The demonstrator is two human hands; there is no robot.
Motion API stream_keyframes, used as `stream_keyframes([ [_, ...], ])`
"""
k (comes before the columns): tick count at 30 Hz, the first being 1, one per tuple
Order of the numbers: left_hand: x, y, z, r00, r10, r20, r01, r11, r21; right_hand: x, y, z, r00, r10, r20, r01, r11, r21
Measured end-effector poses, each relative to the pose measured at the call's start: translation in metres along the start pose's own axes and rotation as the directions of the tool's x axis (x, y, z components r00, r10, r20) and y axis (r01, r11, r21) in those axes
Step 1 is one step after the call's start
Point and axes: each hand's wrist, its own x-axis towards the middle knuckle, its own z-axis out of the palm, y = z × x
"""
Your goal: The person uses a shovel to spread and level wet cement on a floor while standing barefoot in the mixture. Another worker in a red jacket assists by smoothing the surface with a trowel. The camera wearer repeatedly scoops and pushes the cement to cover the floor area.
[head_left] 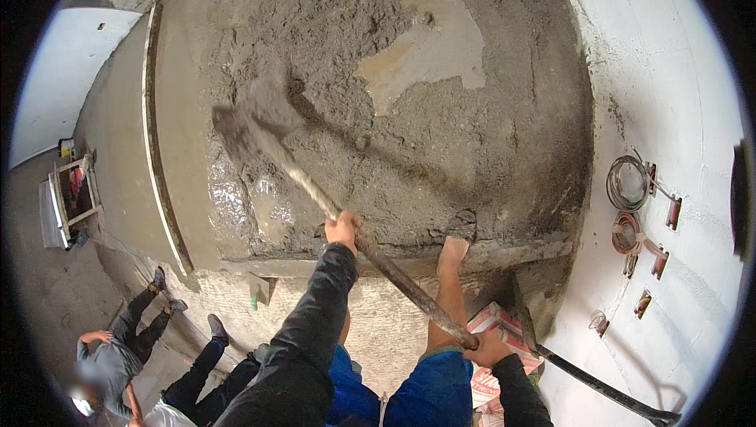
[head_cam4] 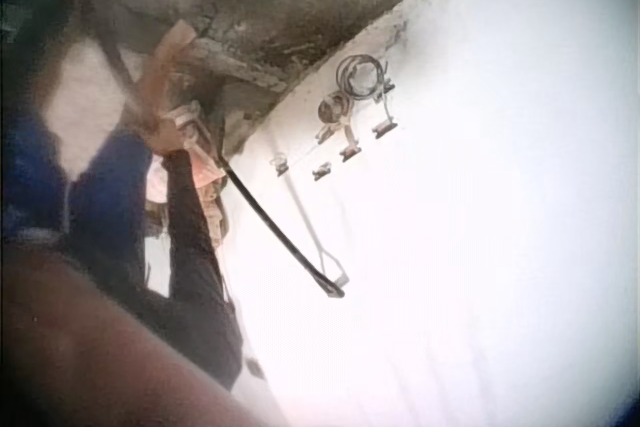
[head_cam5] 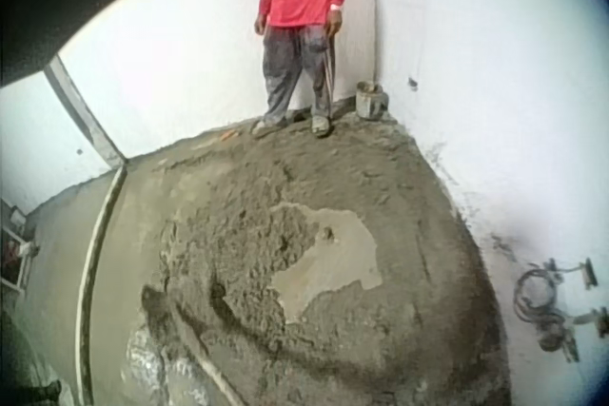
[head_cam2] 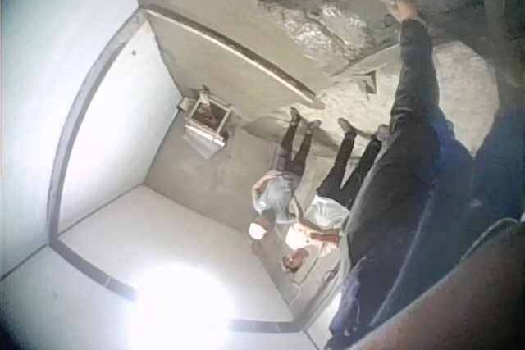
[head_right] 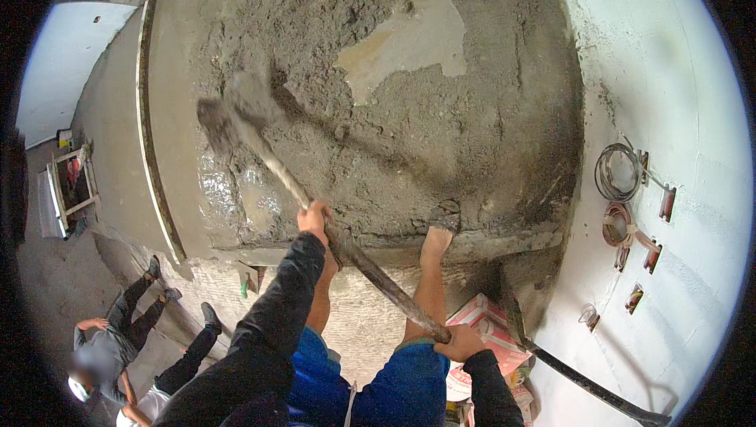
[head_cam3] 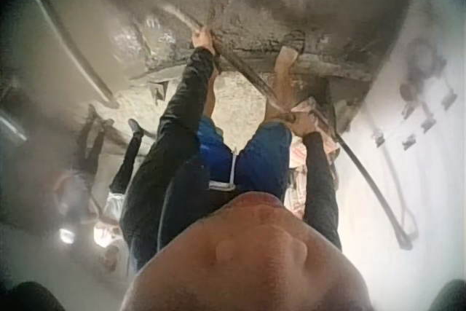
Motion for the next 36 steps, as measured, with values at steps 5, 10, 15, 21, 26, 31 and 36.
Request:
stream_keyframes([
  [5, -0.009, -0.059, 0.017, 0.986, -0.156, -0.056, 0.164, 0.969, 0.184, -0.018, 0.035, 0.007, 0.998, 0.051, 0.049, -0.054, 0.997, 0.059],
  [10, -0.010, -0.115, 0.041, 0.993, -0.058, 0.107, 0.046, 0.993, 0.108, -0.037, 0.069, 0.005, 0.967, 0.208, 0.147, -0.224, 0.969, 0.106],
  [15, -0.057, -0.111, 0.074, 0.988, -0.049, 0.148, 0.010, 0.968, 0.252, -0.062, 0.101, 0.016, 0.943, 0.266, 0.199, -0.320, 0.887, 0.334],
  [21, -0.073, -0.131, 0.083, 0.961, 0.069, 0.268, -0.151, 0.942, 0.299, -0.088, 0.114, 0.027, 0.926, 0.295, 0.235, -0.376, 0.770, 0.516],
  [26, -0.159, -0.107, 0.086, 0.937, -0.007, 0.348, 0.029, 0.998, -0.059, -0.147, 0.132, 0.051, 0.932, 0.346, -0.111, -0.307, 0.913, 0.269],
  [31, -0.230, -0.185, 0.050, 0.826, -0.283, 0.488, 0.239, 0.959, 0.152, -0.230, 0.153, 0.111, 0.858, -0.224, -0.462, 0.020, 0.913, -0.406],
  [36, -0.291, -0.320, 0.043, 0.605, -0.479, 0.636, 0.263, 0.874, 0.409, -0.363, 0.185, 0.210, 0.716, 0.653, -0.246, -0.637, 0.756, 0.151],
])
